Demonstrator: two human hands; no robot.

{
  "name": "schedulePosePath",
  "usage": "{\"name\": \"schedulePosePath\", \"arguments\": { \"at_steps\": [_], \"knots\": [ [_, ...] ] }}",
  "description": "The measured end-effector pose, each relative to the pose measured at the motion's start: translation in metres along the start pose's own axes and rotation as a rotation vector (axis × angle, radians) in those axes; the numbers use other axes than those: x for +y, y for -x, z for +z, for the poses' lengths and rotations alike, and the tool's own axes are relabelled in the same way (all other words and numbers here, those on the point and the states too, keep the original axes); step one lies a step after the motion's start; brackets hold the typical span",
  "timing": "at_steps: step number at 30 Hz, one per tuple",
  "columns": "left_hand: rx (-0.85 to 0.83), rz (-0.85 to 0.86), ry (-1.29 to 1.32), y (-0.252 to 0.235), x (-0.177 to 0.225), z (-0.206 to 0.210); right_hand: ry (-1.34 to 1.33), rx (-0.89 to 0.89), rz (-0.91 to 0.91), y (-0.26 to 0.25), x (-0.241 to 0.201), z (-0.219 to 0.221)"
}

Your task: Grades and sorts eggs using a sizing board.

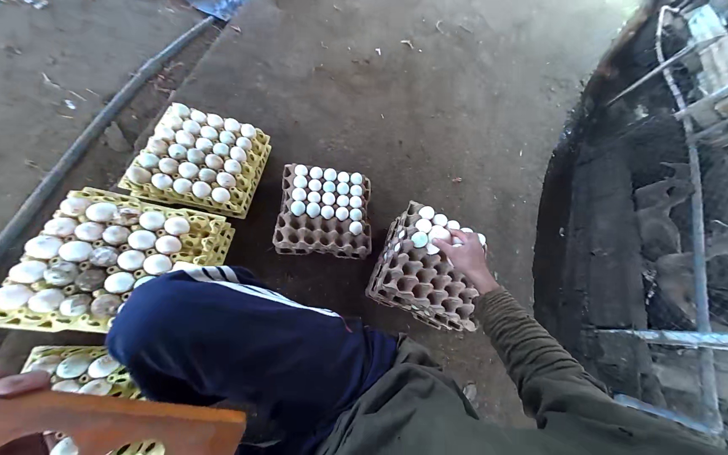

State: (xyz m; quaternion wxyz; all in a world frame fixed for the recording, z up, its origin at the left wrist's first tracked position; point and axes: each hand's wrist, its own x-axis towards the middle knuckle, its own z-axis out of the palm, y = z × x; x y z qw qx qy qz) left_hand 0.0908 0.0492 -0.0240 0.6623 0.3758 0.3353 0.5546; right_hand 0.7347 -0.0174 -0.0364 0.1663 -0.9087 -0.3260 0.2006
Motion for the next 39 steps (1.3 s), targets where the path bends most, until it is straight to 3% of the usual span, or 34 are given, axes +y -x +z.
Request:
{"name": "schedulePosePath", "arguments": {
  "at_steps": [3,5,8,12,15,18,23,26,30,34,39],
  "knots": [
    [-0.016,-0.023,0.110,-0.003,-0.005,0.012,0.153,-0.043,0.114,-0.014,0.038,-0.006],
    [-0.016,-0.007,0.154,-0.014,-0.001,0.045,0.217,-0.084,0.130,-0.018,0.052,-0.004],
    [-0.030,0.019,0.176,-0.027,0.001,0.075,0.270,-0.114,0.139,-0.023,0.058,0.004],
    [-0.188,-0.021,0.365,-0.032,-0.006,0.075,0.260,-0.074,0.111,-0.025,0.055,0.000],
    [-0.121,0.020,0.325,-0.031,-0.007,0.087,0.067,-0.019,0.019,-0.017,0.024,-0.021],
    [-0.042,-0.011,0.299,-0.031,-0.008,0.099,-0.320,-0.068,-0.175,0.006,-0.030,-0.039],
    [0.168,-0.051,0.349,-0.031,-0.005,0.138,-0.786,-0.556,-0.748,0.096,-0.174,-0.021],
    [0.163,-0.045,0.391,-0.032,-0.009,0.143,-0.720,-0.748,-1.053,0.149,-0.245,0.012],
    [0.285,-0.029,0.353,-0.030,-0.005,0.149,-0.473,-0.634,-1.314,0.198,-0.304,0.048],
    [0.323,0.014,0.386,-0.026,0.000,0.146,-0.275,-0.467,-1.434,0.223,-0.325,0.069],
    [0.297,0.019,0.390,-0.022,0.004,0.138,-0.231,-0.359,-1.572,0.233,-0.329,0.084]
  ]
}}
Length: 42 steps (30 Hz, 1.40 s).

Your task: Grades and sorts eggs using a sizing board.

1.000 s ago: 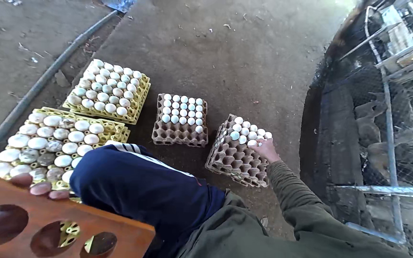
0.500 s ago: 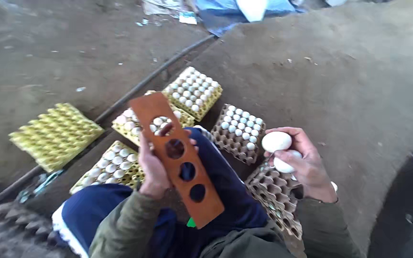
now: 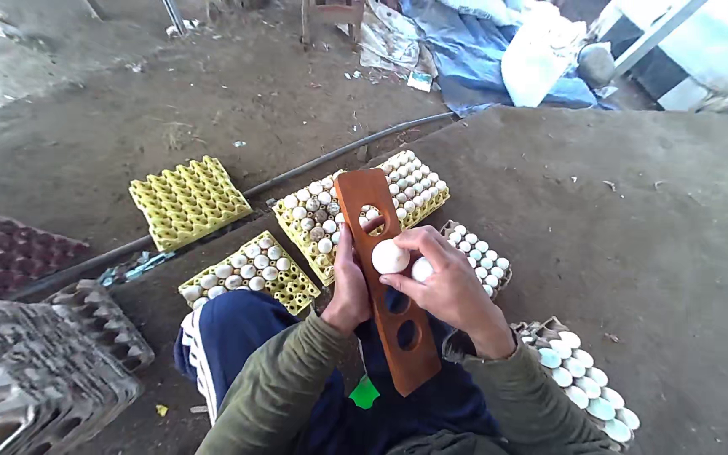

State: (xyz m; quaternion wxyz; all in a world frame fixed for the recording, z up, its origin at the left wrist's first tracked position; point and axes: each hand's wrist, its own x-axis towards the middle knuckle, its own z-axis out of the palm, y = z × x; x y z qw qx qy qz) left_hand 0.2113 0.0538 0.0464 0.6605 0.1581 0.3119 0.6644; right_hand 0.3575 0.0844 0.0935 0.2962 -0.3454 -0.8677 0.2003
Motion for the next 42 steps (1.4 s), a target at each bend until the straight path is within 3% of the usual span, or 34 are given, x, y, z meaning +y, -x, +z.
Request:
{"name": "schedulePosePath", "arguments": {
  "at_steps": [6,9,13,19,27,42],
  "knots": [
    [0.002,0.022,-0.028,0.002,0.003,-0.001,0.031,-0.040,0.049,-0.001,0.001,-0.002],
    [-0.014,0.026,-0.027,0.003,0.000,0.003,-0.058,0.028,0.032,0.006,0.007,-0.002],
    [-0.079,0.044,-0.047,0.000,-0.004,0.004,-0.427,0.138,0.143,0.030,0.015,-0.006],
    [-0.114,-0.005,-0.028,-0.010,-0.014,0.004,-1.201,0.170,0.361,0.073,0.029,-0.025],
    [-0.260,0.010,-0.133,-0.024,-0.027,-0.002,-1.805,0.165,0.205,0.124,0.048,-0.040],
    [-0.418,-0.081,-0.159,-0.035,-0.040,-0.008,-2.142,0.568,0.092,0.211,0.067,-0.082]
  ]
}}
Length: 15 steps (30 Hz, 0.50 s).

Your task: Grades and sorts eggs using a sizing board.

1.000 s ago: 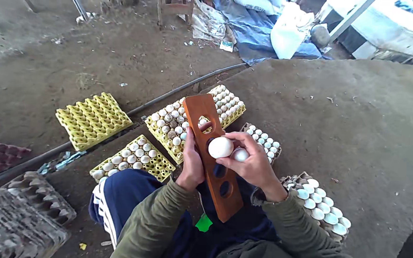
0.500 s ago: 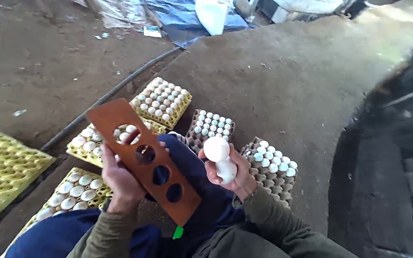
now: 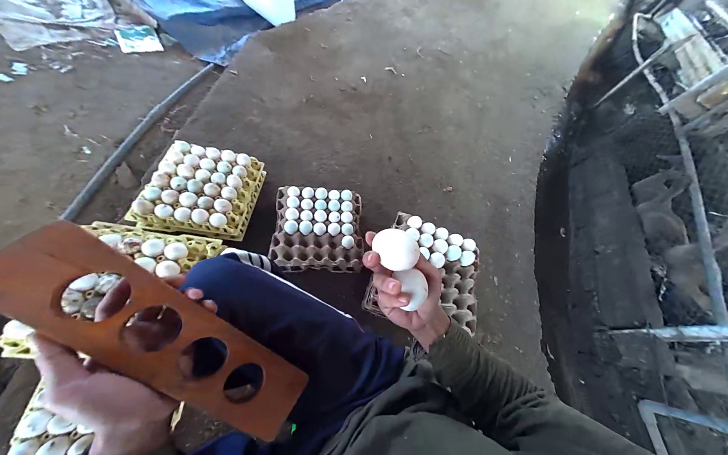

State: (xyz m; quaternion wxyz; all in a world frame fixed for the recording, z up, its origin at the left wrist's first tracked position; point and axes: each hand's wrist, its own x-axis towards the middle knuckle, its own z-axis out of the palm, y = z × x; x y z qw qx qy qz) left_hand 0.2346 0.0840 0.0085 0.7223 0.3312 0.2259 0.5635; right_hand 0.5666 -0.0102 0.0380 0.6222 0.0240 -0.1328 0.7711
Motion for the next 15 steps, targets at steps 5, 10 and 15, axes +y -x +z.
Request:
{"name": "schedulePosePath", "arguments": {
  "at_steps": [5,10,15],
  "knots": [
    [0.006,0.003,-0.012,-0.003,-0.004,0.004,0.025,-0.008,-0.024,0.006,-0.005,0.004],
    [-0.016,-0.008,0.004,-0.003,-0.005,0.005,0.074,0.010,-0.026,0.012,-0.014,0.007],
    [-0.015,-0.001,-0.007,-0.005,-0.006,0.006,0.192,0.060,-0.099,0.019,-0.018,0.010]
  ]
}}
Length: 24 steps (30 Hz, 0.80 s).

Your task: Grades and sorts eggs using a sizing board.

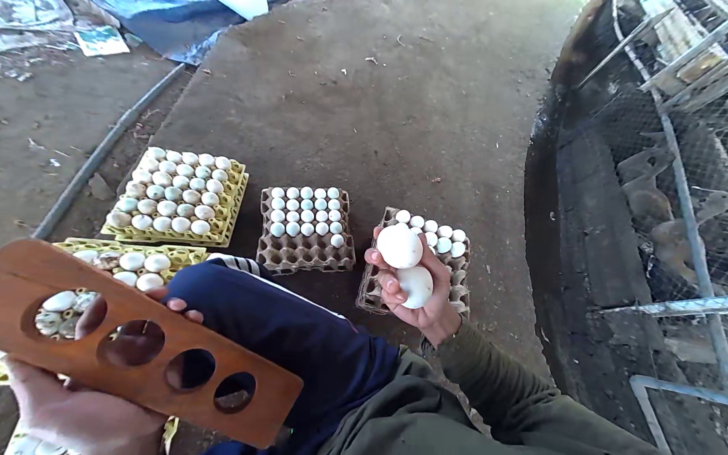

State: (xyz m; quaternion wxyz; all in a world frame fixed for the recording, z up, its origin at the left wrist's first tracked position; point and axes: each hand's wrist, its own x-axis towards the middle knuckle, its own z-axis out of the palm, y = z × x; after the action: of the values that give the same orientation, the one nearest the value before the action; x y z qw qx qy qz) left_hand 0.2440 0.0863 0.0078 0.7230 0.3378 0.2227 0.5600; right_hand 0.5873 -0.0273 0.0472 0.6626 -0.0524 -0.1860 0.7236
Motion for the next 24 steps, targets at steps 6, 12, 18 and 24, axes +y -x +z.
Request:
{"name": "schedulePosePath", "arguments": {
  "at_steps": [6,12,18,24],
  "knots": [
    [0.019,-0.007,-0.013,0.000,-0.001,0.003,0.031,-0.023,-0.005,0.003,0.002,0.002],
    [-0.025,-0.017,0.008,0.001,-0.003,0.004,0.103,-0.025,-0.001,0.000,0.005,0.005],
    [0.009,-0.025,0.024,0.002,-0.002,0.007,0.503,0.010,-0.086,0.002,-0.005,0.006],
    [0.017,-0.028,0.014,0.001,-0.003,0.005,0.767,-0.042,-0.110,0.006,-0.024,0.000]
  ]
}}
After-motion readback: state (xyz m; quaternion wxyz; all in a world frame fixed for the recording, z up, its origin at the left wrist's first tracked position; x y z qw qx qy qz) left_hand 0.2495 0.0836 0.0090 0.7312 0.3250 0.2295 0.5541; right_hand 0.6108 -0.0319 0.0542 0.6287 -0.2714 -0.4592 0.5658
